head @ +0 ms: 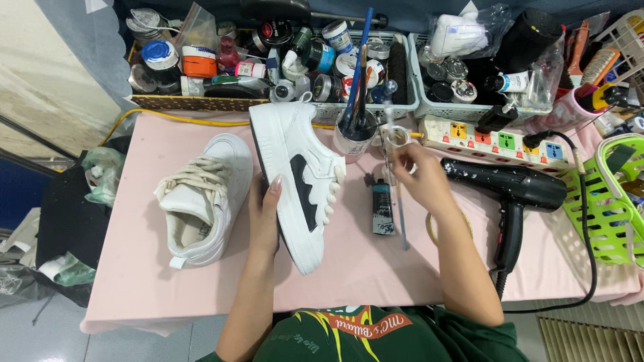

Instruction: The person paints a black design onto the side of a white sneaker using a fine brush and black paint. They periodically use a hairdryer to dry the paint between applications. The person also paints the white laces with white paint to refresh their color.

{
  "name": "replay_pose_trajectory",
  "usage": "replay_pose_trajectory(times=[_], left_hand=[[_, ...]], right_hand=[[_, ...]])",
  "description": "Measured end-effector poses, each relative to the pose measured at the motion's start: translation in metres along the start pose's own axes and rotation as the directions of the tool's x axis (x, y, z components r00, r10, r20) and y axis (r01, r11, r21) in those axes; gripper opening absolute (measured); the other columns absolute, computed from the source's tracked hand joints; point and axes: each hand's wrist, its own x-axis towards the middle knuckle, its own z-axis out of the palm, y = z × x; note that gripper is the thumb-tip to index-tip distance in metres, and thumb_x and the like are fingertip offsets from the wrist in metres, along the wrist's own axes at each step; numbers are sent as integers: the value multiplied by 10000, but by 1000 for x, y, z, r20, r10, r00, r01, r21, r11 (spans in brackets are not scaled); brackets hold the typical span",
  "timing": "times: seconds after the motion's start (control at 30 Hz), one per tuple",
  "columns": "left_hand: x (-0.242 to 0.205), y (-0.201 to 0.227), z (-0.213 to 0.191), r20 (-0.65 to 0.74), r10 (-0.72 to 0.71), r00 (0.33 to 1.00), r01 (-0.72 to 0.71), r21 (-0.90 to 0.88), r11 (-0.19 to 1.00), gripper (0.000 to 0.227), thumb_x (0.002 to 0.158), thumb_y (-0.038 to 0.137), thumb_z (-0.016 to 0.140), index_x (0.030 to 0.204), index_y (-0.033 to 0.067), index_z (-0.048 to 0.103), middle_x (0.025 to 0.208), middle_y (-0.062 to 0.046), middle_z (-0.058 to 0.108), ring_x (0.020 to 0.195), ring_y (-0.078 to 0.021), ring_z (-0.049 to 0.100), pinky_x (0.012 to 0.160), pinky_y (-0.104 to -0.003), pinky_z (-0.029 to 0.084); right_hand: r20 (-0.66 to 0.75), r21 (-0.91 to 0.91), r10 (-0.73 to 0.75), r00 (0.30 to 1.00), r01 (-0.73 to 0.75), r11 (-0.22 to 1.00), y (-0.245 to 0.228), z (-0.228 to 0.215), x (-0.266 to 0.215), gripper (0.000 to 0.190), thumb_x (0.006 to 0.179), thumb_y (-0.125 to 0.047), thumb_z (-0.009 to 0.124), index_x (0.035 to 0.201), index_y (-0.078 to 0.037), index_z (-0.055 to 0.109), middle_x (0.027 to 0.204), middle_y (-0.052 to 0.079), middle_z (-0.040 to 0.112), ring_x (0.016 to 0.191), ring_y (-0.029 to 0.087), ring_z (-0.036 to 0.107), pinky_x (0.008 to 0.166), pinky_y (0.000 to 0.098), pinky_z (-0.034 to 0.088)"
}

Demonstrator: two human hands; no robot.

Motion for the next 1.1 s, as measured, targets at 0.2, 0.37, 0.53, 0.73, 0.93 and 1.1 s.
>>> replay_pose_trajectory(times=[0.2, 0.37, 0.53, 0.73, 0.93, 1.1], left_hand=[[0, -8, -1, -28, -17, 999, 18, 37, 999, 603, 945, 440, 641, 1319, -22, 534, 1167, -125, 607, 1050, -191, 583, 932, -334, 492], [1, -17, 6, -40, 0, 999, 4, 93, 996, 518, 957, 374, 657, 1290, -13, 563, 1156, -107, 619, 1032, -175, 589, 920, -325, 499], [0, -26, 11, -34, -32, 999, 36, 124, 992, 528, 945, 373, 673, 1302, 1, 560, 1160, -99, 622, 1041, -172, 587, 923, -325, 497], [-3, -32, 7, -54, -52, 997, 60, 168, 984, 553, 929, 370, 697, 1320, 3, 560, 1194, -115, 640, 1072, -182, 598, 948, -330, 485], [-3, -34, 2, -83, -123, 989, 135, 155, 979, 605, 919, 389, 689, 1361, 5, 536, 1252, -133, 629, 1123, -201, 599, 977, -345, 477], [-2, -38, -1, -91, -161, 983, 173, 139, 975, 627, 912, 389, 681, 1385, 10, 522, 1283, -149, 620, 1130, -215, 601, 972, -359, 484]], right_hand=[[-159, 581, 96, 983, 15, 814, -3, -66, -55, 180, 1080, -72, 581, 1251, -105, 536, 922, 66, 652, 790, 150, 626, 706, 290, 536], [-267, 906, 158, 951, 193, 376, -2, -83, -93, 111, 1130, -70, 536, 1215, -143, 535, 838, 51, 605, 674, 138, 567, 561, 252, 535], [-103, 969, 261, 960, 156, -192, 35, -77, -92, 373, 1101, -130, 487, 1446, 0, 549, 988, 119, 623, 879, 197, 608, 696, 265, 571], [-228, 973, 319, 920, 223, 53, 42, -56, -86, 355, 1058, -263, 496, 1324, -56, 607, 1068, 67, 682, 998, 182, 695, 640, 303, 572], [-352, 613, 243, 904, 26, 790, 47, -65, -68, 203, 1151, -143, 561, 1189, 31, 660, 851, 93, 699, 701, 111, 617, 639, 246, 507], [-191, 417, 96, 977, -8, 909, 34, -85, -44, 199, 1049, -24, 631, 1226, 59, 670, 894, 74, 716, 739, 67, 630, 621, 197, 480]])
